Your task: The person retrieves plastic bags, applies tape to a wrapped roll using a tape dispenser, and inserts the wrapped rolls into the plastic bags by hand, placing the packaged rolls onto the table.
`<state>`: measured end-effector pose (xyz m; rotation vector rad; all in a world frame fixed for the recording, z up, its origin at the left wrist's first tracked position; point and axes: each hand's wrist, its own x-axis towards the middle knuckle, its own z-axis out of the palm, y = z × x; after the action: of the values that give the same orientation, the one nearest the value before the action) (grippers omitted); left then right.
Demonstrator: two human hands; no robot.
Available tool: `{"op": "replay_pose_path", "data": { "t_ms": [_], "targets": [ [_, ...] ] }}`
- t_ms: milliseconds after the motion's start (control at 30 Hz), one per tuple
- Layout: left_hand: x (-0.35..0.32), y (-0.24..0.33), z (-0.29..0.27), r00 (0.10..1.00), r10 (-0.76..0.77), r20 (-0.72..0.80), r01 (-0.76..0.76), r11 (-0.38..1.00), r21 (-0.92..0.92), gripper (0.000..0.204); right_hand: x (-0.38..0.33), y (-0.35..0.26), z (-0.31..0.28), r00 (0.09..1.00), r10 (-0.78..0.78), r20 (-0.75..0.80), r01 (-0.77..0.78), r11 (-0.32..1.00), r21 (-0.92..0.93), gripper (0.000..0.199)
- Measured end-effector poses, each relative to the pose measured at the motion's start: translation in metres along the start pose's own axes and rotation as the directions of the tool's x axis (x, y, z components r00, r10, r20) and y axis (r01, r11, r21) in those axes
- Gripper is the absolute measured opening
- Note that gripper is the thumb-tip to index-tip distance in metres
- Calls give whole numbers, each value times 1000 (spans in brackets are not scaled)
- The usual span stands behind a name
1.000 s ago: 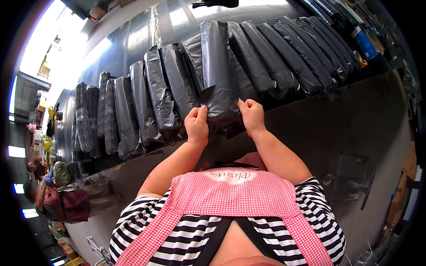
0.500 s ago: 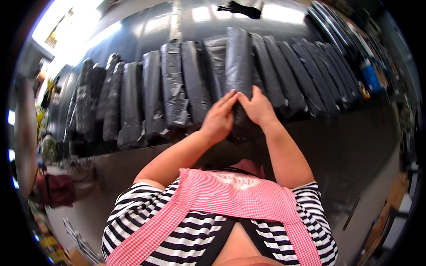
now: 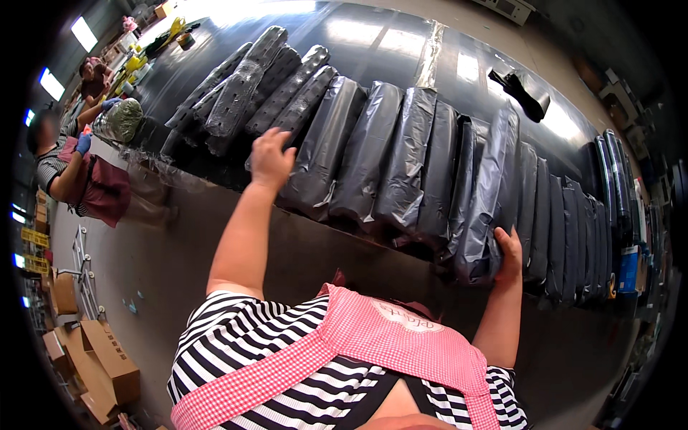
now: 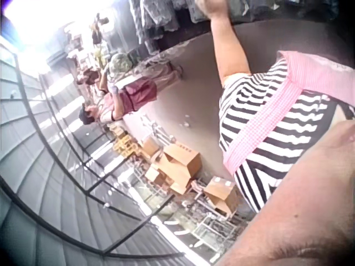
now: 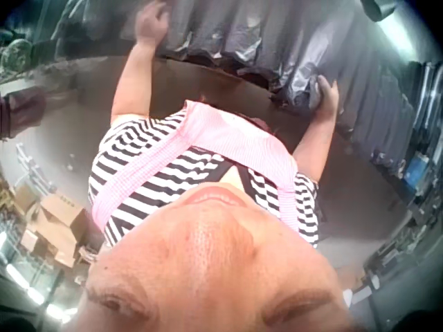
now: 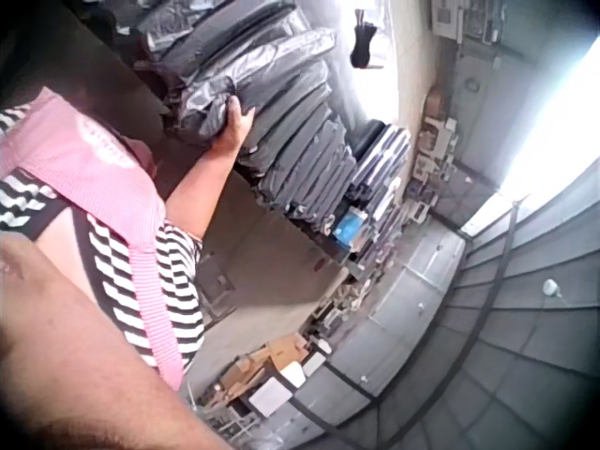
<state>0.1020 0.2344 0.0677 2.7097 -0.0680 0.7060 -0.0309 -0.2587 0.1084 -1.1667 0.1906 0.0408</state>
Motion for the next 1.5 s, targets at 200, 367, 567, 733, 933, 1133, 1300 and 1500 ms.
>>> {"op": "replay_pose_path", "data": {
  "t_ms": [200, 367, 567, 733, 933, 1133, 1300, 1500],
  "targets": [
    [19, -40, 14, 778, -407, 478, 220, 890, 400, 115, 49, 40, 141, 938, 147, 313, -228, 943, 242, 52],
    [36, -87, -6, 852, -258, 456, 481, 731, -484, 84, 102, 85, 285, 942, 85, 325, -149, 973, 177, 64],
    [-6, -62, -118, 881, -267, 390, 428, 102, -898, 86, 144, 134, 367, 973, 32, 228, 85, 871, -485, 95],
    [-29, -53, -169, 914, -231, 334, 347, 14, -938, 89, 168, 148, 399, 959, 257, 117, 72, 178, -981, 109],
    [-67, -19, -143, 901, -139, 412, 396, -128, -909, 92, 158, 150, 361, 934, -34, 356, 312, 568, -761, 62],
    [-80, 65, -90, 875, 88, 475, 472, 60, -880, 100, 80, 65, 273, 918, -19, 397, -8, 998, 68, 66],
    [-67, 153, -55, 669, 539, 512, 276, 460, -844, 111, 79, 44, 135, 963, -29, 266, -59, 946, 317, 51],
    [-60, 279, 37, 617, 719, 320, 37, 380, -924, 33, 24, 18, -31, 915, -169, 366, -191, 617, 763, 80]
  ]
}}
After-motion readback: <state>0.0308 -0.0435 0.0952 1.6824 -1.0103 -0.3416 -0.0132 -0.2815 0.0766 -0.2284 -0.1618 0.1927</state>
